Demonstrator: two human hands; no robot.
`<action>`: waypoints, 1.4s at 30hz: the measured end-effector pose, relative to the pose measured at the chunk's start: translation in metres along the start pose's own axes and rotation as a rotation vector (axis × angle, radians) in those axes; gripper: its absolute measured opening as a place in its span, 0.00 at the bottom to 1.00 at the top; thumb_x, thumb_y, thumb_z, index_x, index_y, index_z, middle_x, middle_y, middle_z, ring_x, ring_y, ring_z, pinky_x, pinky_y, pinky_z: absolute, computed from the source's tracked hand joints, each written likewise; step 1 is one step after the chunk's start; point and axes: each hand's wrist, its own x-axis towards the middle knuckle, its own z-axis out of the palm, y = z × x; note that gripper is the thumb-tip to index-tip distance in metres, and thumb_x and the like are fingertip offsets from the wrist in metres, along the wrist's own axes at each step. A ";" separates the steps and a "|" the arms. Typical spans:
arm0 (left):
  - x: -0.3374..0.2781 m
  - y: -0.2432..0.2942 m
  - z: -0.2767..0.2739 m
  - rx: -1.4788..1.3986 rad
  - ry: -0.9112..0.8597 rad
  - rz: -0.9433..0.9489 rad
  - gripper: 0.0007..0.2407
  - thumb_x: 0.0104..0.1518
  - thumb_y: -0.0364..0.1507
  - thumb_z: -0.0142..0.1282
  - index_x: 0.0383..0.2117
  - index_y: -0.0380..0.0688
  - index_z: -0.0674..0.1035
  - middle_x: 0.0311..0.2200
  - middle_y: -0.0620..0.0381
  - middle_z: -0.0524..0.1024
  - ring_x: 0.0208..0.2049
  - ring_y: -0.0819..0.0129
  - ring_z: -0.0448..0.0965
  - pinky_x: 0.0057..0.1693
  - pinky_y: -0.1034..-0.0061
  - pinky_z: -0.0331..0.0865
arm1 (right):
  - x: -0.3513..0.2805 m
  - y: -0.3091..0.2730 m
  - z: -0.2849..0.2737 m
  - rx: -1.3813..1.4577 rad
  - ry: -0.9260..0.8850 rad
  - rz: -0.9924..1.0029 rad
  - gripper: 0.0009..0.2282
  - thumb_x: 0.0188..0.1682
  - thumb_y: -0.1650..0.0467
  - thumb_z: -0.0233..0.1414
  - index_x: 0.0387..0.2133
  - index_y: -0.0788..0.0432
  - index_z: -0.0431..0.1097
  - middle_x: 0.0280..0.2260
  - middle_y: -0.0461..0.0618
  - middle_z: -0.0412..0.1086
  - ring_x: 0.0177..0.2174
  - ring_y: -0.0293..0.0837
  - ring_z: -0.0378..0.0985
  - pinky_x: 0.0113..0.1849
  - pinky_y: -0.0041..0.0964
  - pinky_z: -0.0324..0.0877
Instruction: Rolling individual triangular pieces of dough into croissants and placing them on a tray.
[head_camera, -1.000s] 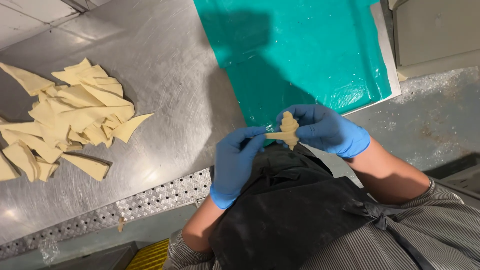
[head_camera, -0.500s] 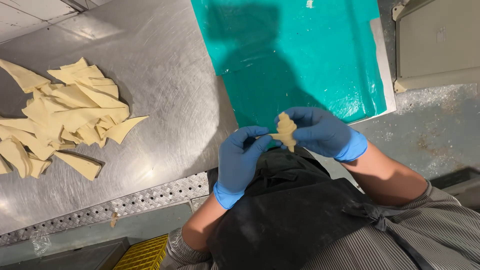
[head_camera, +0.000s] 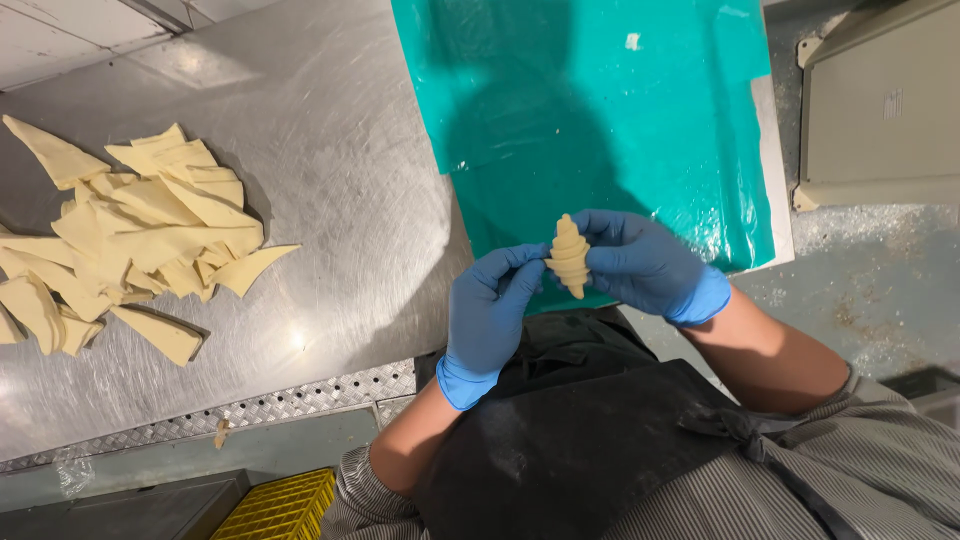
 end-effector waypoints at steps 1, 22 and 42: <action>0.005 -0.004 -0.001 -0.001 0.000 0.005 0.08 0.65 0.23 0.56 0.47 0.34 0.82 0.37 0.55 0.83 0.37 0.76 0.80 0.45 0.81 0.74 | 0.002 0.002 -0.003 -0.004 -0.002 -0.002 0.18 0.53 0.78 0.50 0.57 0.68 0.62 0.52 0.60 0.69 0.50 0.50 0.77 0.50 0.44 0.75; 0.092 -0.190 -0.133 1.368 0.609 0.124 0.26 0.62 0.42 0.54 0.61 0.36 0.71 0.64 0.39 0.66 0.65 0.44 0.62 0.72 0.48 0.49 | 0.294 -0.237 -0.294 -1.168 0.579 -0.919 0.04 0.57 0.78 0.57 0.42 0.69 0.75 0.34 0.50 0.75 0.33 0.36 0.75 0.35 0.31 0.69; 0.093 -0.183 -0.132 1.451 0.605 0.158 0.26 0.59 0.40 0.60 0.59 0.35 0.74 0.61 0.37 0.68 0.61 0.40 0.67 0.70 0.46 0.55 | 0.298 -0.205 -0.234 -1.602 0.750 -1.032 0.14 0.56 0.73 0.65 0.52 0.62 0.72 0.49 0.58 0.69 0.49 0.56 0.75 0.51 0.46 0.73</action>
